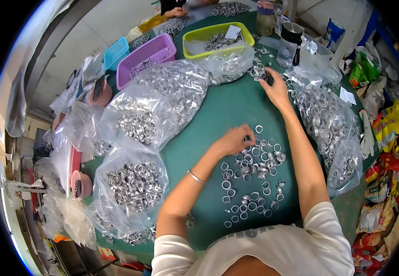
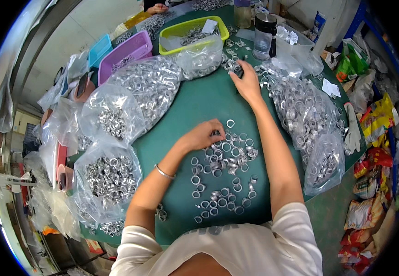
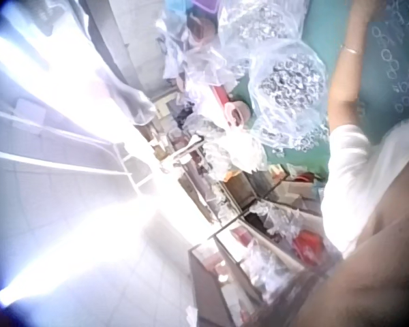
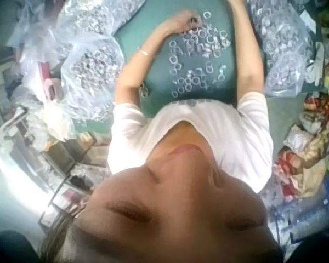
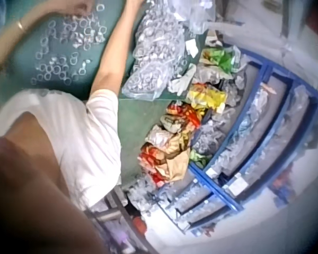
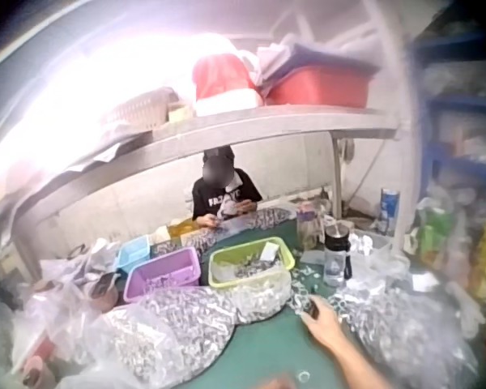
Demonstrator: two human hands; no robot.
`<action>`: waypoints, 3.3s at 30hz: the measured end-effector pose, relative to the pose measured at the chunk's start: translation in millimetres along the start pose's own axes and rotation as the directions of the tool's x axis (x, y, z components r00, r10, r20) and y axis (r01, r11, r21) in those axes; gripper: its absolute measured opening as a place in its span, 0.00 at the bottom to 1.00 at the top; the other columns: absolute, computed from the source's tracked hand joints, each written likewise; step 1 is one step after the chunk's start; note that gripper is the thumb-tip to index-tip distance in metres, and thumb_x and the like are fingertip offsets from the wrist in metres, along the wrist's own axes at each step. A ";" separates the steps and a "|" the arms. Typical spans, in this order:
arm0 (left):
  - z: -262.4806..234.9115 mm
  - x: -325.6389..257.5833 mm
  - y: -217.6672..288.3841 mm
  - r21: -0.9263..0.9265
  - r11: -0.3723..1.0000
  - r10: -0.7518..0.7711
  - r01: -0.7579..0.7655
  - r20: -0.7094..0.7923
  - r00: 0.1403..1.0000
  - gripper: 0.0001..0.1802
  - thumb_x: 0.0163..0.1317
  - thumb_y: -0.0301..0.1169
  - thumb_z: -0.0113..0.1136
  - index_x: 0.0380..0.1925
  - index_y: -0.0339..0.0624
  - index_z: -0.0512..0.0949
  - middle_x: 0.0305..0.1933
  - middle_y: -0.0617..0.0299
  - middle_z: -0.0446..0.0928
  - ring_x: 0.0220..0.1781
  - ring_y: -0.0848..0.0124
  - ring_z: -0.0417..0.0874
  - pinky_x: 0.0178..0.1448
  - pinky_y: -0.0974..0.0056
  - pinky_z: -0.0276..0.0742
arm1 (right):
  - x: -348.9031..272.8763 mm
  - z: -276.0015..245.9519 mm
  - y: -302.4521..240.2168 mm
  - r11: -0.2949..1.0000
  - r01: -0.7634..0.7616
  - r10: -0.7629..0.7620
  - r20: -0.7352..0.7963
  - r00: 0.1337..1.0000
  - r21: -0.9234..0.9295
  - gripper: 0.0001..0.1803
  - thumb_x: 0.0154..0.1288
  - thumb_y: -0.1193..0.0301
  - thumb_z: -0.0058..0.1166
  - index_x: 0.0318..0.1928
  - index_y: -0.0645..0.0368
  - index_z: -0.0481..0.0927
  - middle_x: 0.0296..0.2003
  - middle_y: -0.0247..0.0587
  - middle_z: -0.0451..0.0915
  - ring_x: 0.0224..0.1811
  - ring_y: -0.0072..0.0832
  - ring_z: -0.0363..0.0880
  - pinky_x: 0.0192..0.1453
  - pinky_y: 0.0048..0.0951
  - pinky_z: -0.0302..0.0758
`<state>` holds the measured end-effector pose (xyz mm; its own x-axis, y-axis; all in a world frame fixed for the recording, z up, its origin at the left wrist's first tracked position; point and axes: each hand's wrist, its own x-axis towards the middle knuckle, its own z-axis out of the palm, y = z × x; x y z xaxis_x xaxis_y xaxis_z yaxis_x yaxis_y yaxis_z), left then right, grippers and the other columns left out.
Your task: The person sorts through a large quantity of small metal rings on a green tabletop, picking them up by hand and gathering them into small piles or groups.
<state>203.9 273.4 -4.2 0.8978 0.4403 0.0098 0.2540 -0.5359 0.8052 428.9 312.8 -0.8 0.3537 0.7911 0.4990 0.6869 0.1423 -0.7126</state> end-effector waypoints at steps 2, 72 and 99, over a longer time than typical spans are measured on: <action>5.2 6.3 5.6 0.010 1.000 0.008 -0.008 -0.068 0.998 0.03 0.55 0.23 0.57 0.30 0.40 0.78 0.37 0.57 0.75 0.42 0.60 0.77 0.47 0.61 0.72 | 36.2 21.9 30.9 0.972 0.044 -0.045 0.004 0.999 -0.232 0.29 0.54 0.63 0.58 0.56 0.59 0.69 0.56 0.50 0.70 0.61 0.44 0.65 0.62 0.40 0.63; -16.5 44.0 -61.3 -0.194 0.981 -0.148 0.004 -0.736 0.661 0.13 0.56 0.17 0.50 0.41 0.33 0.76 0.26 0.65 0.76 0.26 0.82 0.72 0.31 0.76 0.68 | 37.2 3.0 -19.1 0.957 -0.048 0.256 0.762 0.595 -0.285 0.18 0.40 0.59 0.68 0.28 0.59 0.84 0.32 0.44 0.82 0.41 0.35 0.78 0.50 0.39 0.68; -16.8 51.7 -44.7 -0.230 0.972 -0.195 0.044 -0.689 0.698 0.12 0.58 0.19 0.51 0.42 0.33 0.76 0.26 0.67 0.73 0.25 0.83 0.70 0.30 0.77 0.66 | 106.3 51.2 63.5 0.946 -0.131 0.145 0.024 0.989 -0.297 0.13 0.51 0.74 0.58 0.40 0.51 0.82 0.46 0.45 0.76 0.51 0.40 0.73 0.53 0.39 0.72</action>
<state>232.9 332.2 -29.7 0.3297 0.9080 0.2585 0.2040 -0.3359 0.9196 477.6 436.4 -18.3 0.4340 0.8175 0.3785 0.7918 -0.1457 -0.5931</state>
